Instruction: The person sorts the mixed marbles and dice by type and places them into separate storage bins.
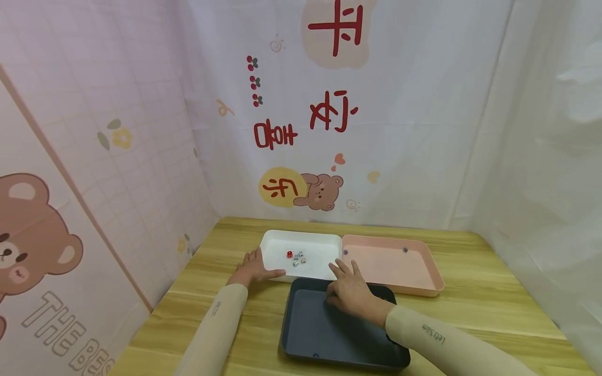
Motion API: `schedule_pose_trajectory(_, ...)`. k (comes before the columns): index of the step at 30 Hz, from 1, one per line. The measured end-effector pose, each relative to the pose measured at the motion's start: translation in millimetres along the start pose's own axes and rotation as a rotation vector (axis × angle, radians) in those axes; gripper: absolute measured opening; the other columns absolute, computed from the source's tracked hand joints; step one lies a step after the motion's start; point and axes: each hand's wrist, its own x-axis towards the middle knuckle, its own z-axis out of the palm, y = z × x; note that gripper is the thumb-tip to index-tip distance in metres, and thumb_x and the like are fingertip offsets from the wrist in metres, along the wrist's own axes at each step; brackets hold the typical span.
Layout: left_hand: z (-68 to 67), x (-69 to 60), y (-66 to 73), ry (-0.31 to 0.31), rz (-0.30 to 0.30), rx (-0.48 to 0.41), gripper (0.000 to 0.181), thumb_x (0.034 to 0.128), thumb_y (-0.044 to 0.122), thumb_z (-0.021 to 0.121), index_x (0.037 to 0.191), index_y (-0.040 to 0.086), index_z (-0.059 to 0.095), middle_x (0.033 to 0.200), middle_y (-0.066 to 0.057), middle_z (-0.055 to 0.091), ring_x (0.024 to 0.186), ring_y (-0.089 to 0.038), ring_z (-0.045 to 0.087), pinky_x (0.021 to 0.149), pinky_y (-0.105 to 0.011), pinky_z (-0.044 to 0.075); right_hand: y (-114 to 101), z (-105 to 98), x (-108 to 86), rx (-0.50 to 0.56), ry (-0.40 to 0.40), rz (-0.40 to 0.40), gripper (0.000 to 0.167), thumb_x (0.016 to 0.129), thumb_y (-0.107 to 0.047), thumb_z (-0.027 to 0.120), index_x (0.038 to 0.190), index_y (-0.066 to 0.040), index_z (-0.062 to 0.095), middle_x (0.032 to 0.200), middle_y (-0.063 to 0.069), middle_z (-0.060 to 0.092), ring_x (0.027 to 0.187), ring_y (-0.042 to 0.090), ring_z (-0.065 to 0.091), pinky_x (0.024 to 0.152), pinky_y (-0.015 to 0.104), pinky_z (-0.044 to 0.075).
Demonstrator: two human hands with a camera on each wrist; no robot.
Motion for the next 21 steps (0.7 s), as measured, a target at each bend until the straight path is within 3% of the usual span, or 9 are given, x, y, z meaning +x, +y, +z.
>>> schedule_pose_trajectory(12, -2.0, -2.9, 1.7, -0.004, 0.0, -0.001, 0.129, 0.0712, 0.075, 0.071, 0.155, -0.005, 0.013, 0.158, -0.027, 0.02, 0.146, -0.048, 0.013, 0.111, -0.068, 0.017, 19, -22, 11.5, 0.133, 0.107, 0.147, 0.008, 0.085, -0.03, 0.078, 0.088, -0.024, 0.08, 0.143, 0.022, 0.051, 0.141, 0.042, 0.034, 0.108, 0.072, 0.018)
schedule_pose_trajectory(21, 0.6, -0.7, -0.5, -0.002, -0.003, -0.006, 0.131, 0.0693, 0.076, 0.072, 0.155, -0.005, 0.013, 0.158, -0.027, 0.021, 0.146, -0.048, 0.012, 0.112, -0.067, 0.016, 58, -33, 11.9, 0.181, 0.159, 0.284, 0.013, 0.089, -0.029, 0.074, 0.094, -0.019, 0.081, 0.146, 0.026, 0.047, 0.141, 0.047, 0.031, 0.107, 0.075, 0.014)
